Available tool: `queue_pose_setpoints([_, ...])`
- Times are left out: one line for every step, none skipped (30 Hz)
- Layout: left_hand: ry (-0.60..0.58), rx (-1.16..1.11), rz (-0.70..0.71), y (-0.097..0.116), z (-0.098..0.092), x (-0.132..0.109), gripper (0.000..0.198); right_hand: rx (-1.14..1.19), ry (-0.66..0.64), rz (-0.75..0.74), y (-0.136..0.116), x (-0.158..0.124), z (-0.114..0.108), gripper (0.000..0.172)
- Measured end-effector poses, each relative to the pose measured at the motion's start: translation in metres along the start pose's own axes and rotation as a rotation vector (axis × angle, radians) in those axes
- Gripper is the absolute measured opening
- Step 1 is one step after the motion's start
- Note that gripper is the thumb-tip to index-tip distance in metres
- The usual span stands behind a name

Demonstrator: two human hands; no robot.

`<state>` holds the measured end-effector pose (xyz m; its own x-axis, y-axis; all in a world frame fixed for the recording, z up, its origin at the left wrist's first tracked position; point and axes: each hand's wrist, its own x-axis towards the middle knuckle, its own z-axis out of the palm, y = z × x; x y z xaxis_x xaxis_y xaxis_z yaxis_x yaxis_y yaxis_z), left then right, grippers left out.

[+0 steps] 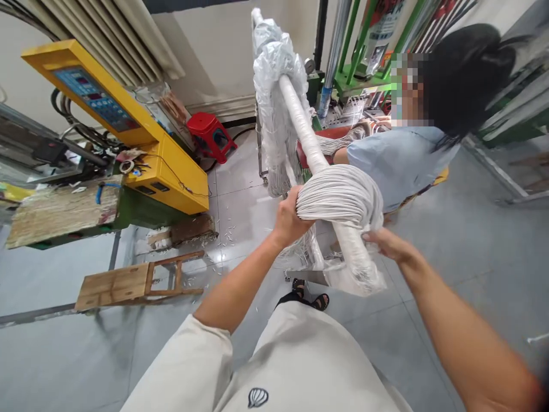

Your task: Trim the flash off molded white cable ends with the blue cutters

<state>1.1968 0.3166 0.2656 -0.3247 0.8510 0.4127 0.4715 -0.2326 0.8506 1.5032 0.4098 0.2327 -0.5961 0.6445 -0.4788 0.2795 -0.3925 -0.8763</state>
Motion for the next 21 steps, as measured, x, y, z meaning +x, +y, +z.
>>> queue_pose_setpoints([0.017, 0.006, 0.01, -0.003, 0.004, -0.002, 0.053, 0.022, -0.015, -0.023, 0.009, 0.006, 0.01, 0.064])
queue_pose_setpoints([0.029, 0.017, 0.024, -0.005, 0.006, -0.004, 0.055, 0.044, -0.03, -0.046, 0.016, 0.009, 0.016, 0.064])
queue_pose_setpoints([0.037, 0.029, 0.041, -0.005, 0.006, -0.006, 0.056, 0.061, -0.044, -0.069, 0.02, 0.009, 0.019, 0.064])
queue_pose_setpoints([0.04, 0.042, 0.056, -0.005, 0.006, -0.007, 0.056, 0.076, -0.059, -0.087, 0.022, 0.006, 0.02, 0.063])
queue_pose_setpoints([0.042, 0.056, 0.072, -0.006, 0.006, -0.007, 0.057, 0.085, -0.075, -0.103, 0.022, 0.003, 0.018, 0.062])
queue_pose_setpoints([0.047, 0.066, 0.089, -0.007, 0.006, -0.007, 0.058, 0.092, -0.094, -0.113, 0.021, -0.002, 0.015, 0.062])
queue_pose_setpoints([0.058, 0.076, 0.105, -0.009, 0.007, -0.006, 0.059, 0.095, -0.117, -0.12, 0.019, -0.007, 0.011, 0.063])
queue_pose_setpoints([0.072, 0.086, 0.117, -0.011, 0.008, -0.005, 0.06, 0.096, -0.142, -0.122, 0.017, -0.013, 0.007, 0.065])
queue_pose_setpoints([0.089, 0.099, 0.124, -0.014, 0.009, -0.004, 0.061, 0.095, -0.169, -0.12, 0.014, -0.018, 0.004, 0.066])
queue_pose_setpoints([0.102, 0.115, 0.123, -0.016, 0.01, -0.003, 0.061, 0.094, -0.197, -0.116, 0.012, -0.022, 0.0, 0.068])
queue_pose_setpoints([0.104, 0.13, 0.114, -0.019, 0.011, -0.002, 0.063, 0.091, -0.225, -0.11, 0.01, -0.027, -0.003, 0.069])
queue_pose_setpoints([0.086, 0.142, 0.1, -0.02, 0.01, -0.004, 0.068, 0.087, -0.252, -0.104, 0.008, -0.031, -0.005, 0.068])
queue_pose_setpoints([0.047, 0.156, 0.086, -0.02, 0.009, -0.007, 0.075, 0.081, -0.277, -0.101, 0.007, -0.036, -0.008, 0.067])
queue_pose_setpoints([-0.008, 0.172, 0.076, -0.02, 0.006, -0.014, 0.085, 0.074, -0.299, -0.104, 0.006, -0.041, -0.009, 0.065])
queue_pose_setpoints([-0.062, 0.192, 0.066, -0.019, 0.001, -0.026, 0.095, 0.065, -0.317, -0.113, 0.005, -0.045, -0.011, 0.062])
queue_pose_setpoints([-0.106, 0.227, 0.059, -0.016, -0.004, -0.042, 0.104, 0.053, -0.333, -0.128, 0.004, -0.05, -0.012, 0.059])
queue_pose_setpoints([-0.098, 0.261, 0.059, -0.013, -0.01, -0.064, 0.104, 0.038, -0.347, -0.148, 0.004, -0.054, -0.012, 0.055])
queue_pose_setpoints([-0.045, 0.297, 0.044, -0.01, -0.015, -0.089, 0.094, 0.023, -0.363, -0.169, 0.003, -0.058, -0.013, 0.052])
queue_pose_setpoints([0.038, 0.326, 0.034, -0.005, -0.019, -0.118, 0.079, 0.008, -0.38, -0.19, 0.003, -0.061, -0.013, 0.049])
queue_pose_setpoints([0.085, 0.353, 0.026, 0.001, -0.021, -0.148, 0.057, -0.004, -0.399, -0.209, 0.003, -0.063, -0.013, 0.046])
queue_pose_setpoints([0.071, 0.372, 0.032, 0.009, -0.02, -0.177, 0.035, -0.01, -0.418, -0.224, 0.004, -0.065, -0.014, 0.044])
